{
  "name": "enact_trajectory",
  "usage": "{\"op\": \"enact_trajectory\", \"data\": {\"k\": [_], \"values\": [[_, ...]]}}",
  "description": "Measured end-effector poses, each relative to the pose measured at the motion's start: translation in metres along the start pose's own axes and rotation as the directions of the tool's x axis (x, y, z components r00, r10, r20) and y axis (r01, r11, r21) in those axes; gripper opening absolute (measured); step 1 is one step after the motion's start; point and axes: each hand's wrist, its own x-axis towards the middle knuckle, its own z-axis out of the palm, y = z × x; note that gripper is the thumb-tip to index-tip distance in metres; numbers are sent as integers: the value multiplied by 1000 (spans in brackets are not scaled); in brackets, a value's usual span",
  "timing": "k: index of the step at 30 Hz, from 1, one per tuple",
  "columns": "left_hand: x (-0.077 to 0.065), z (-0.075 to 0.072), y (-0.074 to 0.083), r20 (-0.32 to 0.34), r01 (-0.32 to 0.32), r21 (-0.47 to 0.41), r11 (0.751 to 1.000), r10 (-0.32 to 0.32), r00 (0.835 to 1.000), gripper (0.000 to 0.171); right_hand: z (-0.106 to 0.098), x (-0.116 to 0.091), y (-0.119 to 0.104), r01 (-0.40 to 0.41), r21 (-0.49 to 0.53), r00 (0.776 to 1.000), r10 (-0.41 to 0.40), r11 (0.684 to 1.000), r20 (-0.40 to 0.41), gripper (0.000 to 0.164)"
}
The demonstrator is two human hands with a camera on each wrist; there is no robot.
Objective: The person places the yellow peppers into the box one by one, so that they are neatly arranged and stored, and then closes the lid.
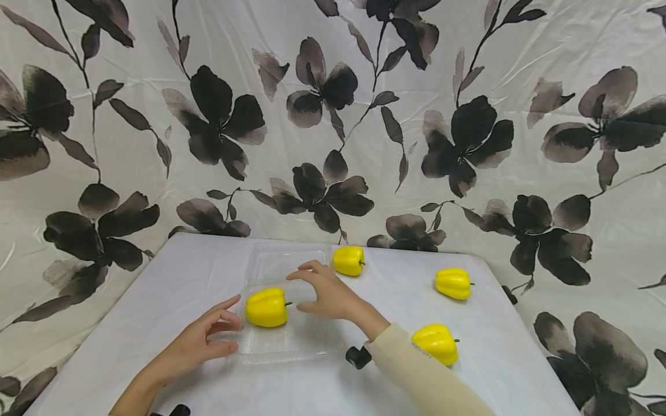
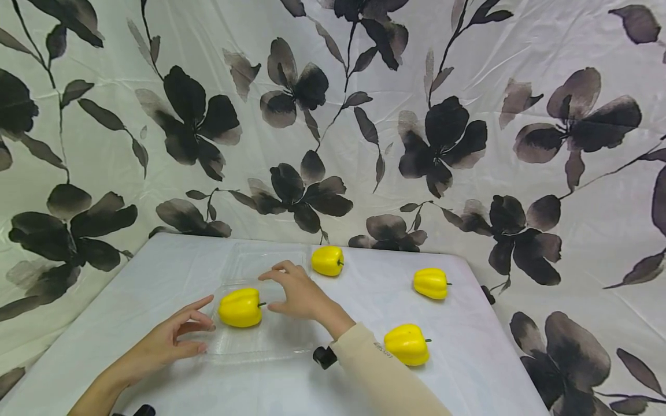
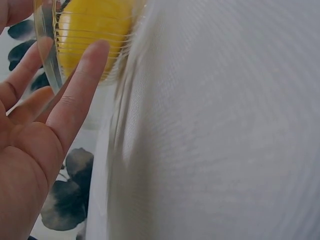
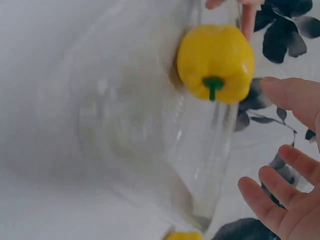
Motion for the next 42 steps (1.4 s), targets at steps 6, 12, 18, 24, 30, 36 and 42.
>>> {"op": "enact_trajectory", "data": {"k": [6, 12, 18, 24, 30, 36, 42], "values": [[-1, 0, 1, 2, -15, 8, 1000, 15, 1000, 41, -24, -7, 16, -29, -3, 999, 29, 1000, -32, 57], [-1, -1, 2, 2, -15, 15, 1000, 15, 1000, 40, -41, -10, 35, -40, -61, 994, 33, 997, -107, 55], [-1, -1, 1, -1, -3, 15, 1000, 3, 1000, 41, -51, -8, 57, -59, -88, 985, 44, 994, -164, 54], [0, 0, 0, 2, -5, 15, 1000, 5, 1000, 40, -55, -7, 76, -92, -98, 977, 70, 991, -203, 53], [-1, 0, 2, -3, -2, 14, 1000, 2, 1000, 40, -54, -5, 96, -146, -85, 971, 126, 986, -204, 54], [-3, 0, 2, 6, -16, 10, 1000, 16, 1000, 40, -51, -1, 113, -173, -96, 971, 154, 980, -184, 56], [-3, 1, 2, 12, -31, 7, 999, 31, 999, 39, -45, 2, 125, -188, -85, 970, 171, 979, -175, 54]]}}
